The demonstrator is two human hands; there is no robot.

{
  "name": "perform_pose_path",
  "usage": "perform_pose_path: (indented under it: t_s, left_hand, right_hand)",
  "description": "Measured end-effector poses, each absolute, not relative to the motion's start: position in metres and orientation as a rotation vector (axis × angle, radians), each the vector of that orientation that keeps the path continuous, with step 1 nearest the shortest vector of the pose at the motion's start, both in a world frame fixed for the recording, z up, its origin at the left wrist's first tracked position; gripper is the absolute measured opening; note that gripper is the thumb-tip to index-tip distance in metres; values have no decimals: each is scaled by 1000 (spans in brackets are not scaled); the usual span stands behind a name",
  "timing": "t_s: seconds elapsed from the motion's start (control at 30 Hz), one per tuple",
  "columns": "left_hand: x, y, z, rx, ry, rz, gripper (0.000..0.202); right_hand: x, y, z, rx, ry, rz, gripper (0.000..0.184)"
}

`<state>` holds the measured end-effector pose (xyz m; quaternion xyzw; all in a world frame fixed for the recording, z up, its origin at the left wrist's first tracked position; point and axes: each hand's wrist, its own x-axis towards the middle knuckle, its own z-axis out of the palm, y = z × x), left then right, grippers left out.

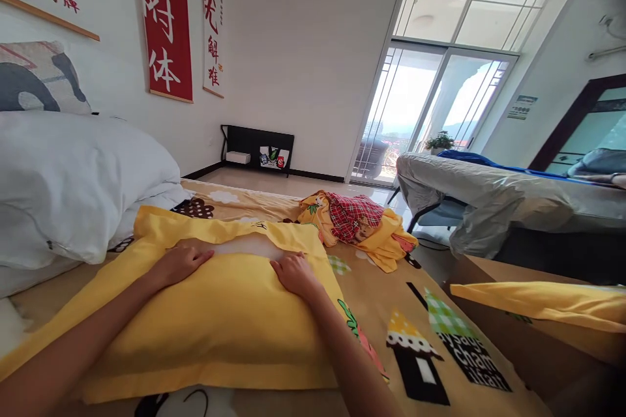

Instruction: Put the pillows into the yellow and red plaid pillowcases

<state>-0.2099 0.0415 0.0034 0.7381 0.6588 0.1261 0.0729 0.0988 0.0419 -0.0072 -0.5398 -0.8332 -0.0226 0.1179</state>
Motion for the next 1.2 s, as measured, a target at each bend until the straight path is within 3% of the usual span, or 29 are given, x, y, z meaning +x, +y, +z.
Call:
perform_pose_path:
  t_s: [0.27,0.6,0.7,0.87,0.97,1.03,1.2]
  left_hand:
    - [-225,24,25,2337,1795,584,63]
    - [-211,30,-4,2199,1970,573,67]
    - [-212,36,23,2165,1894,617,66]
    - [-217,32,105,2240,1949,816,63]
    - [-217,20,123,2163,2005,792,62]
    - [-215,13,104,2146,1993,656,62]
    - [-200,1,2,2228,1878,284,61]
  right_hand:
    - [119,46,12,-1581,-2384,-37,46]
    - [134,33,-7,-1583,-2314,-124,41]
    - [128,30,2,-1662,-2260,-148,46]
    - [138,20,76,-1663,-2191,-229,54]
    - [147,0,103,-1646,-2193,-236,57]
    - [150,-17,90,-1642,-2233,-220,57]
    - [152,-51,-2,-1619,-2517,-50,54]
